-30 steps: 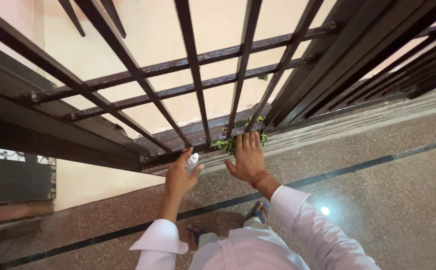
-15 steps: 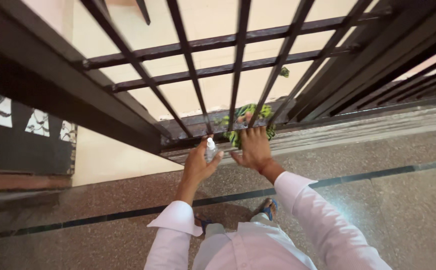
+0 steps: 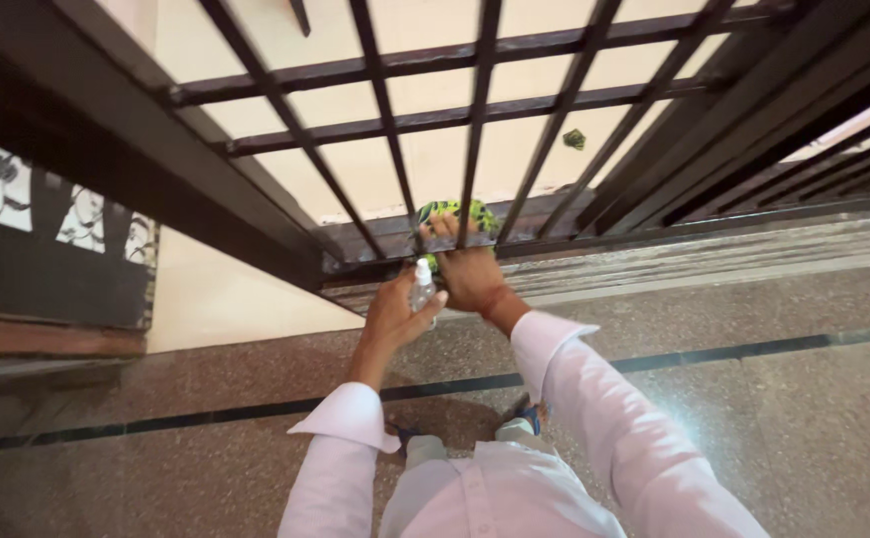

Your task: The person cleans a dark metal gate using a patterned cloth and a spray bottle. They wipe the horizontal and vertical bars of the gate, periodically spraying the cloth with liquid to maintain moisture while scrubbing the surface.

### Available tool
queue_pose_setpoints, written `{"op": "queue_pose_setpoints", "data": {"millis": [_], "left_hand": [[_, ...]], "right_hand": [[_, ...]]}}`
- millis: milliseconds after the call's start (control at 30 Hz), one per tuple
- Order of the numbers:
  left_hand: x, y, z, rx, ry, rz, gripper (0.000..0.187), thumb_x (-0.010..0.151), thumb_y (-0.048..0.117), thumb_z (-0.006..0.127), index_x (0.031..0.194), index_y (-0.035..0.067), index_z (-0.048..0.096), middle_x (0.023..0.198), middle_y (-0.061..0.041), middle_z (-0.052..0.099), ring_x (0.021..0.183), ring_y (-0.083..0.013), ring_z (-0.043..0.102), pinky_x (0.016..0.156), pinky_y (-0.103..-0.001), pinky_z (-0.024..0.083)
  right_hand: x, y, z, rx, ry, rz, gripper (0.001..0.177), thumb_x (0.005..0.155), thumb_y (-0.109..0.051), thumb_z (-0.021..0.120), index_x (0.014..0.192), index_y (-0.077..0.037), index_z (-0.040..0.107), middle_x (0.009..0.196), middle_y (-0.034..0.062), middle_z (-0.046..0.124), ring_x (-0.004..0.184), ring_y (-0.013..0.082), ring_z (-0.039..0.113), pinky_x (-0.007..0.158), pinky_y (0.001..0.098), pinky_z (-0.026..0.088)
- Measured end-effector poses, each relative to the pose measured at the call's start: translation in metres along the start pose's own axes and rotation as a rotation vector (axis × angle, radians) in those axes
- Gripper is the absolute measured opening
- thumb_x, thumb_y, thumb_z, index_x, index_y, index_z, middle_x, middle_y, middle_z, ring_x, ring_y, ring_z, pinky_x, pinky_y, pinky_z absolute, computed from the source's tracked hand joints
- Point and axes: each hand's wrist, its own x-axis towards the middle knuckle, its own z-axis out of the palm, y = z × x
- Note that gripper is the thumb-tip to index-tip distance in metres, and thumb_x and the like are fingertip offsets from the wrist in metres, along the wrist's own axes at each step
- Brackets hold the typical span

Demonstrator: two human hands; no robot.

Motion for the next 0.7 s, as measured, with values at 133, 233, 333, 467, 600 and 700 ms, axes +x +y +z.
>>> {"op": "queue_pose_setpoints", "data": {"millis": [133, 233, 333, 467, 600, 700], "left_hand": [[0.000, -0.007, 0.009, 0.023, 0.015, 0.008, 0.055, 0.083, 0.050, 0.074, 0.120, 0.009, 0.070, 0.108, -0.018, 0.076, 0.100, -0.0348, 0.074, 0.091, -0.046, 0.057], [0.002, -0.012, 0.013, 0.027, 0.091, 0.148, 0.066, 0.086, 0.047, 0.075, 0.136, 0.007, 0.062, 0.126, -0.023, 0.067, 0.108, -0.0385, 0.070, 0.092, -0.048, 0.055], [0.002, -0.008, 0.012, 0.027, 0.075, 0.099, 0.074, 0.084, 0.048, 0.074, 0.146, 0.011, 0.055, 0.129, -0.021, 0.067, 0.111, -0.0376, 0.069, 0.093, -0.047, 0.054], [-0.001, -0.001, 0.008, -0.007, 0.036, -0.014, 0.075, 0.084, 0.047, 0.072, 0.149, 0.015, 0.054, 0.111, -0.018, 0.075, 0.108, -0.0339, 0.073, 0.094, -0.043, 0.055], [-0.001, -0.003, 0.015, -0.083, 0.096, 0.110, 0.075, 0.085, 0.043, 0.073, 0.149, 0.011, 0.053, 0.110, -0.019, 0.076, 0.105, -0.0314, 0.075, 0.093, -0.041, 0.056], [0.000, -0.002, 0.019, -0.108, 0.067, 0.050, 0.077, 0.084, 0.044, 0.073, 0.151, 0.011, 0.050, 0.108, -0.019, 0.077, 0.104, -0.0295, 0.076, 0.094, -0.041, 0.056]], "right_hand": [[-0.038, 0.016, -0.008, 0.083, -0.112, 0.021, 0.070, 0.087, -0.020, 0.059, 0.152, 0.001, 0.042, 0.151, 0.0243, 0.049, 0.142, 0.0396, 0.041, 0.120, 0.0547, 0.028], [-0.061, 0.047, -0.026, 0.122, -0.174, 0.186, 0.059, 0.090, -0.014, 0.057, 0.147, -0.003, 0.048, 0.142, 0.0225, 0.056, 0.135, 0.0397, 0.048, 0.117, 0.0532, 0.033], [-0.077, 0.063, -0.037, 0.104, 0.157, 0.192, 0.061, 0.084, -0.007, 0.055, 0.144, 0.001, 0.051, 0.142, 0.0257, 0.058, 0.135, 0.0434, 0.050, 0.115, 0.0500, 0.035], [-0.101, 0.060, -0.021, 0.239, 0.329, 0.272, 0.044, 0.086, -0.003, 0.054, 0.130, 0.000, 0.060, 0.130, 0.0228, 0.064, 0.127, 0.0415, 0.058, 0.118, 0.0502, 0.039], [-0.156, 0.059, 0.041, 0.775, 0.408, 0.658, 0.034, 0.099, -0.005, 0.050, 0.128, 0.001, 0.065, 0.130, 0.0261, 0.066, 0.122, 0.0458, 0.061, 0.106, 0.0488, 0.047], [-0.185, 0.074, 0.079, 1.085, 0.474, 1.169, 0.021, 0.109, -0.013, 0.055, 0.119, 0.002, 0.067, 0.108, 0.0258, 0.067, 0.104, 0.0439, 0.061, 0.091, 0.0512, 0.049]]}}
